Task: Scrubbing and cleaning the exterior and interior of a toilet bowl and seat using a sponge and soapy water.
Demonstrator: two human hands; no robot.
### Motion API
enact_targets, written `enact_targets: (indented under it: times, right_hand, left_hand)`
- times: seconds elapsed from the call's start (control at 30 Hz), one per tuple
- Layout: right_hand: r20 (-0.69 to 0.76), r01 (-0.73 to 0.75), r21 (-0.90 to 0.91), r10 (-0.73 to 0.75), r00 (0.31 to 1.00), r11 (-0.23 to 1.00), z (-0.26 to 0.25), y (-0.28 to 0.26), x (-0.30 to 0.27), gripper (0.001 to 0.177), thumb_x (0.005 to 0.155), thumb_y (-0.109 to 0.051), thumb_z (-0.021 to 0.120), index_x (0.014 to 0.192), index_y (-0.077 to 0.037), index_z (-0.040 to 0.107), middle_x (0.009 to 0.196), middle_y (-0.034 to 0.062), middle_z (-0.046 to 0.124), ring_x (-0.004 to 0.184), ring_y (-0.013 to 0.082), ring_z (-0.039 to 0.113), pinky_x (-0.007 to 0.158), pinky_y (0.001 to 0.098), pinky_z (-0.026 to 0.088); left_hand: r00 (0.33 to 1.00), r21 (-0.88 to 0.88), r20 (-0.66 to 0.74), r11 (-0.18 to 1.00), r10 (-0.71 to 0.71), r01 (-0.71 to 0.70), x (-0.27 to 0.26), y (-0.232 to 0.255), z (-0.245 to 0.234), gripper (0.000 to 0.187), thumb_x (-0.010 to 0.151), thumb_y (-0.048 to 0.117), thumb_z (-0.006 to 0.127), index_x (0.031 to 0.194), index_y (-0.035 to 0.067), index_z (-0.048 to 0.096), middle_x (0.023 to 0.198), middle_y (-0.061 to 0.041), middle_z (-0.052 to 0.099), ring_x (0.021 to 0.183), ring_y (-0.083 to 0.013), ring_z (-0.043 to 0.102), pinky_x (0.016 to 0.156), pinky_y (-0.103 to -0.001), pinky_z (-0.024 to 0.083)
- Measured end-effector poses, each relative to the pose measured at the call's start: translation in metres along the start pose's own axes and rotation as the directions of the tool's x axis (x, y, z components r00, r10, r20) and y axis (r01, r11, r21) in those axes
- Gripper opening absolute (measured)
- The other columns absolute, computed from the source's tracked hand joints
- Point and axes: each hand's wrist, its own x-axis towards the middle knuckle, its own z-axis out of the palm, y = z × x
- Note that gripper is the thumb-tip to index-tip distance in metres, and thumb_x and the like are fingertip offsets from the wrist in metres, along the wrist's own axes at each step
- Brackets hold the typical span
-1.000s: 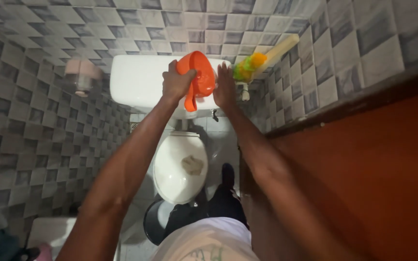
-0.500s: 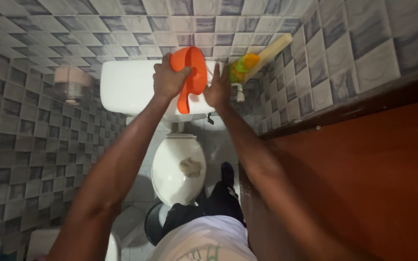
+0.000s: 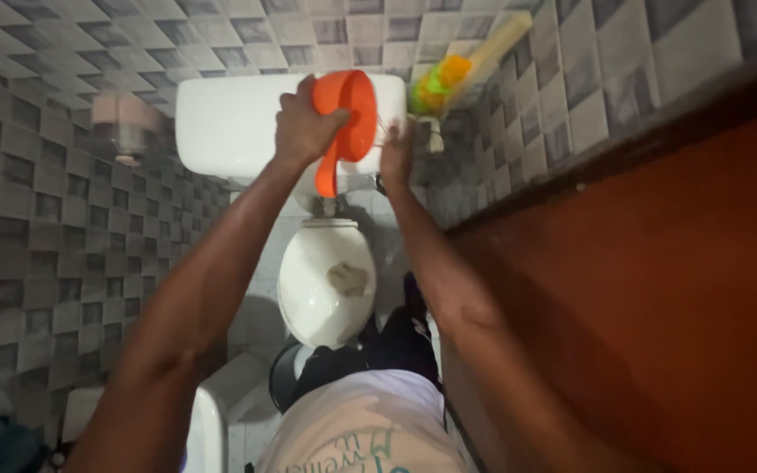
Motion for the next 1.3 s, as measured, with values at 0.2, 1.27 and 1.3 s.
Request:
enact_targets:
  times: [0.2,1.27,1.3]
  right_hand:
    - [-0.06,-0.557,0.27,0.591,0.804,0.785,-0.013,-0.082,-0.047,0.089,0.102,-0.061,0.055,0.156,0.005,0.032,0.158,0.0299,0.039,0.144,0.0438,0.042,0.12,0.0459,0.032]
    - [0.439,-0.739,0.482,0.6,0.669,0.471,-0.096,-0.026,-0.117,0.016,0.095,-0.024,0.066,0.097,-0.009,0.07,0.087,0.0035,0.075,0.078,0.0168,0.071,0.069,0.0285,0.057]
    - [0.445,-0.739,0.477,0.595,0.669,0.475,-0.099,-0.034,-0.122,0.017,0.095,-0.024,0.066,0.096,-0.008,0.071,0.087,0.0038,0.076,0.08,0.0173,0.072,0.072,0.0291,0.058]
  left_hand:
    - [0.997,0.014,-0.077,1.0,0.008,-0.007,-0.009,-0.016,0.005,0.098,0.076,0.055,0.08,0.156,0.015,0.039,0.139,-0.026,0.049,0.124,-0.0471,0.056,0.103,-0.052,0.049]
    - [0.987,-0.592,-0.009,0.796,-0.163,0.126,-0.1,-0.056,-0.016,0.089,0.085,0.039,0.073,0.151,-0.007,0.035,0.129,-0.026,0.066,0.113,-0.0306,0.072,0.092,-0.037,0.061]
    - [0.975,-0.572,0.071,0.792,-0.211,0.213,-0.107,-0.057,-0.015,0.091,0.084,0.043,0.072,0.151,-0.005,0.034,0.127,-0.026,0.065,0.111,-0.0307,0.072,0.089,-0.037,0.062]
